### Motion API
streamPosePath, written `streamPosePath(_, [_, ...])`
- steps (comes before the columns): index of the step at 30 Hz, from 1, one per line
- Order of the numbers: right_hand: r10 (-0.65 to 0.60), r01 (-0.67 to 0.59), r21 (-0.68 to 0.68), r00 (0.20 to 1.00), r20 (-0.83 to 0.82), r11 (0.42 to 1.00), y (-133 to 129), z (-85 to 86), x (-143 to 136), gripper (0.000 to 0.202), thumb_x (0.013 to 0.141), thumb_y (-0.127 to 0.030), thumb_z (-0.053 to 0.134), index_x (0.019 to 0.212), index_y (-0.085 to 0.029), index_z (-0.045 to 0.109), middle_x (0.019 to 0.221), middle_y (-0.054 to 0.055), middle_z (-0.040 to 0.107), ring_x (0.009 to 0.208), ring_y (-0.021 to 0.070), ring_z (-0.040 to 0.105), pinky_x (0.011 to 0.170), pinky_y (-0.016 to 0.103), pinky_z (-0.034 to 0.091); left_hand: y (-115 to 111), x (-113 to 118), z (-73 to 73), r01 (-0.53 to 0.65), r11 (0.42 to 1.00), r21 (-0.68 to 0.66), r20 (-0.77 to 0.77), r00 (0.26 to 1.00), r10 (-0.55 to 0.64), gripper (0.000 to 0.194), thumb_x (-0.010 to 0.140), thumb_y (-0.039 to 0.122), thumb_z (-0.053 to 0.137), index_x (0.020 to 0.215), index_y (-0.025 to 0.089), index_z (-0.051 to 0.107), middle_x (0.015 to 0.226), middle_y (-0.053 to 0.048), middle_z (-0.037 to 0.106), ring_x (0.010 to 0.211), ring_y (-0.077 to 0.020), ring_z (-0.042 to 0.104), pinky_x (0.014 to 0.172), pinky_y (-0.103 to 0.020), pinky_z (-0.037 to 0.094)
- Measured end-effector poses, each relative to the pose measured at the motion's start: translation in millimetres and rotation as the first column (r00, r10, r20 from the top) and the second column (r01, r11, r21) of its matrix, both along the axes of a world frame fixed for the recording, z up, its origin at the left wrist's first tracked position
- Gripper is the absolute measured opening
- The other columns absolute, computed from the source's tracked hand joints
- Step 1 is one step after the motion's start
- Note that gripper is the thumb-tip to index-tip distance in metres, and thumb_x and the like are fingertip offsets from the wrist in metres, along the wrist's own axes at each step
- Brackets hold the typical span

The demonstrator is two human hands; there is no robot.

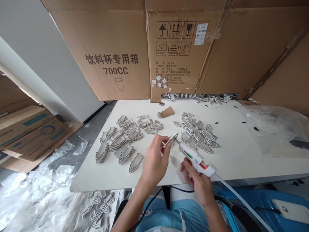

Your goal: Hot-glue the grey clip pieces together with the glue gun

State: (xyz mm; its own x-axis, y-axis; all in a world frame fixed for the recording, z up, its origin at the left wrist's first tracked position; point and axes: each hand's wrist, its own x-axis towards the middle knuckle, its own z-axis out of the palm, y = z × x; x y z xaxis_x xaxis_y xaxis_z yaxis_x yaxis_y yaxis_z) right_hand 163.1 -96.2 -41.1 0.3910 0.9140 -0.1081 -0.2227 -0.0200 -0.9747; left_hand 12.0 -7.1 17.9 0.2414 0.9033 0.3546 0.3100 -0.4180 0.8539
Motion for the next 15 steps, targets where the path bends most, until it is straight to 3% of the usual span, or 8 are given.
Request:
streamPosePath(3, [0.028, -0.029, -0.029, 0.999, -0.03, 0.999, 0.7, -4.1, 5.9, 0.054, 0.083, -0.069, 0.086, 0.092, -0.021, 0.063, 0.069, -0.001, 0.059, 0.049, 0.0079, 0.034, 0.042, 0.02, 0.028, 0.8, -3.0, 0.4, 0.023, 0.99, 0.139, -0.125, 0.992, -0.006, 0.013, 0.109, 0.025, 0.052, 0.117, 0.025, 0.063, 0.111, -0.007, 0.071, 0.092, -0.02, 0.068, 0.083, -0.033, 0.052])
streamPosePath(7, [0.077, -0.079, -0.048, 0.996, -0.04, 0.996, -0.6, -1.2, 7.9, 0.054, 0.084, -0.068, 0.087, 0.09, -0.021, 0.06, 0.066, -0.002, 0.055, 0.051, 0.0093, 0.037, 0.043, 0.02, 0.029, 5.6, -8.9, 1.4, 0.065, 0.975, 0.212, -0.189, 0.982, -0.024, 0.016, 0.111, 0.025, 0.047, 0.117, 0.025, 0.062, 0.109, -0.008, 0.07, 0.092, -0.0211, 0.069, 0.081, -0.033, 0.051])
streamPosePath(11, [0.046, -0.049, -0.057, 0.998, -0.049, 0.997, -2.5, 3.6, 2.1, 0.053, 0.083, -0.066, 0.089, 0.095, -0.024, 0.058, 0.069, -0.003, 0.056, 0.058, 0.0123, 0.045, 0.046, 0.019, 0.033, 12.2, -15.6, 3.0, 0.091, 0.971, 0.221, -0.197, 0.979, -0.047, 0.016, 0.111, 0.027, 0.049, 0.112, 0.025, 0.065, 0.102, -0.007, 0.071, 0.09, -0.0213, 0.068, 0.079, -0.033, 0.05])
streamPosePath(15, [0.063, -0.064, -0.049, 0.998, -0.026, 0.997, -3.9, -3.4, 4.0, 0.053, 0.083, -0.066, 0.089, 0.093, -0.024, 0.058, 0.072, -0.002, 0.058, 0.056, 0.011, 0.043, 0.045, 0.018, 0.03, 15.0, -17.0, 1.8, 0.057, 0.991, 0.121, -0.081, 0.996, -0.048, 0.009, 0.107, 0.028, 0.058, 0.11, 0.026, 0.066, 0.105, -0.005, 0.073, 0.09, -0.0196, 0.07, 0.083, -0.032, 0.055])
